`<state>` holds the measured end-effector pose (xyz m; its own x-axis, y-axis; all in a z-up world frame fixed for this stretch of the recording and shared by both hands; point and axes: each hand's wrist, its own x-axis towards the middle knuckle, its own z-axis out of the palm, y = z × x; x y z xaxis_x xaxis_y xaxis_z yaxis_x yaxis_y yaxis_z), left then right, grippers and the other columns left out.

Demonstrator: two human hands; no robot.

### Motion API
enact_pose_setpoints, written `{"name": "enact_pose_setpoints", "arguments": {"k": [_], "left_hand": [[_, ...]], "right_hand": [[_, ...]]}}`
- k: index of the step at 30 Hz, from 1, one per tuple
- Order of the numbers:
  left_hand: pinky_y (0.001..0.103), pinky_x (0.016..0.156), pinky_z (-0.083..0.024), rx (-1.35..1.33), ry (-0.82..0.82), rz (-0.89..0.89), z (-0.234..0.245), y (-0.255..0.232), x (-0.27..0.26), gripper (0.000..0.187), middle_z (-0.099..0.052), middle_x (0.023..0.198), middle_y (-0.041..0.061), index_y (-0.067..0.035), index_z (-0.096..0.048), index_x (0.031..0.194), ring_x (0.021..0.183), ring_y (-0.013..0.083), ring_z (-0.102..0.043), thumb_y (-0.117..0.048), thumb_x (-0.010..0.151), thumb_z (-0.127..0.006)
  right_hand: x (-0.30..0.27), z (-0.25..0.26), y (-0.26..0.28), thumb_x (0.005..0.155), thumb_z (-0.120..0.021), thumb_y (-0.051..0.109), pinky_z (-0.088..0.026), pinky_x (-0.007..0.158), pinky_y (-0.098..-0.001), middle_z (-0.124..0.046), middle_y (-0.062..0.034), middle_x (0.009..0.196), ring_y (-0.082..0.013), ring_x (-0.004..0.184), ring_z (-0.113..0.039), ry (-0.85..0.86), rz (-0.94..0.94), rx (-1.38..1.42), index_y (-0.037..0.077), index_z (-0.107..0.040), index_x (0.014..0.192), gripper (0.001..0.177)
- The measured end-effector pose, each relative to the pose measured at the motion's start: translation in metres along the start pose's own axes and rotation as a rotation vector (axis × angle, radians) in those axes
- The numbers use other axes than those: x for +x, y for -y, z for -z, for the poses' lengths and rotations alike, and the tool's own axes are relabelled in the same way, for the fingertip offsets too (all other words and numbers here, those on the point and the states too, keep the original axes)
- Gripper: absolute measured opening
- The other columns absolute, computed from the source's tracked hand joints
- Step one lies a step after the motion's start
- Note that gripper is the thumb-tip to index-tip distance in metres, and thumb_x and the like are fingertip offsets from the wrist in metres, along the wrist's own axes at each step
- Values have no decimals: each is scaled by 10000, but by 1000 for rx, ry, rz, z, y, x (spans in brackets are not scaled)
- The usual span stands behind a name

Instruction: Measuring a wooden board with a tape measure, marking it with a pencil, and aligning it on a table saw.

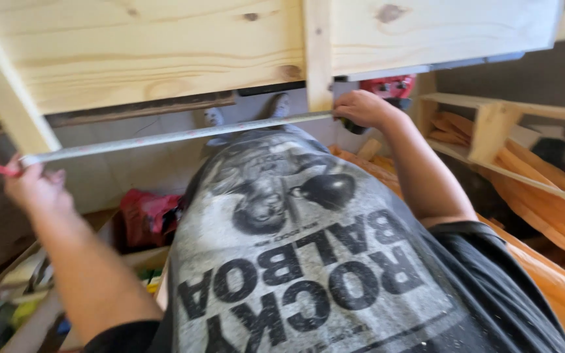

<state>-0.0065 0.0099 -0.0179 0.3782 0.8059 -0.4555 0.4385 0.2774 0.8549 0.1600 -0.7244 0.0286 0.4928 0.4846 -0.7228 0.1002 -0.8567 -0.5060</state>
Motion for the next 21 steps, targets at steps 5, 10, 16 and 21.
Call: {"name": "enact_pose_setpoints", "arguments": {"k": [5, 10, 16, 21], "left_hand": [[246, 485, -473, -68, -69, -16, 17, 20, 25, 404, -747, 899, 18, -207, -788, 1114, 628, 89, -577, 22, 803, -672], [270, 516, -585, 33, -8, -9, 10, 4, 4, 259, -759, 900, 67, -226, -725, 1225, 387, 75, -478, -129, 1001, -637], [252, 534, -592, 56, 9, -11, 12, 2, 4, 268, -801, 937, 96, -214, -723, 1252, 382, 53, -458, -155, 1003, -645], [272, 555, -616, 49, 9, -15, 21, 18, 18, 268, -810, 952, 114, -227, -717, 1261, 373, 63, -461, -173, 1002, -679]], "right_hand": [[18, -18, -21, 996, -624, 225, -529, 760, -425, -737, -77, 1013, -307, 896, -693, -54, 466, -394, 132, -772, 1075, 192], [-20, 14, 64, 1040, -645, 375, -502, 1048, -500, -789, -229, 1126, -443, 1095, -715, -39, -301, 170, 226, -847, 1186, 291], [-22, 17, 69, 990, -667, 446, -512, 1037, -503, -779, -225, 1168, -445, 1143, -697, -39, -342, 138, 262, -833, 1183, 314], [-25, 20, 75, 997, -655, 410, -505, 1049, -506, -772, -263, 1166, -468, 1139, -694, -41, -332, 143, 236, -835, 1192, 317]]}}
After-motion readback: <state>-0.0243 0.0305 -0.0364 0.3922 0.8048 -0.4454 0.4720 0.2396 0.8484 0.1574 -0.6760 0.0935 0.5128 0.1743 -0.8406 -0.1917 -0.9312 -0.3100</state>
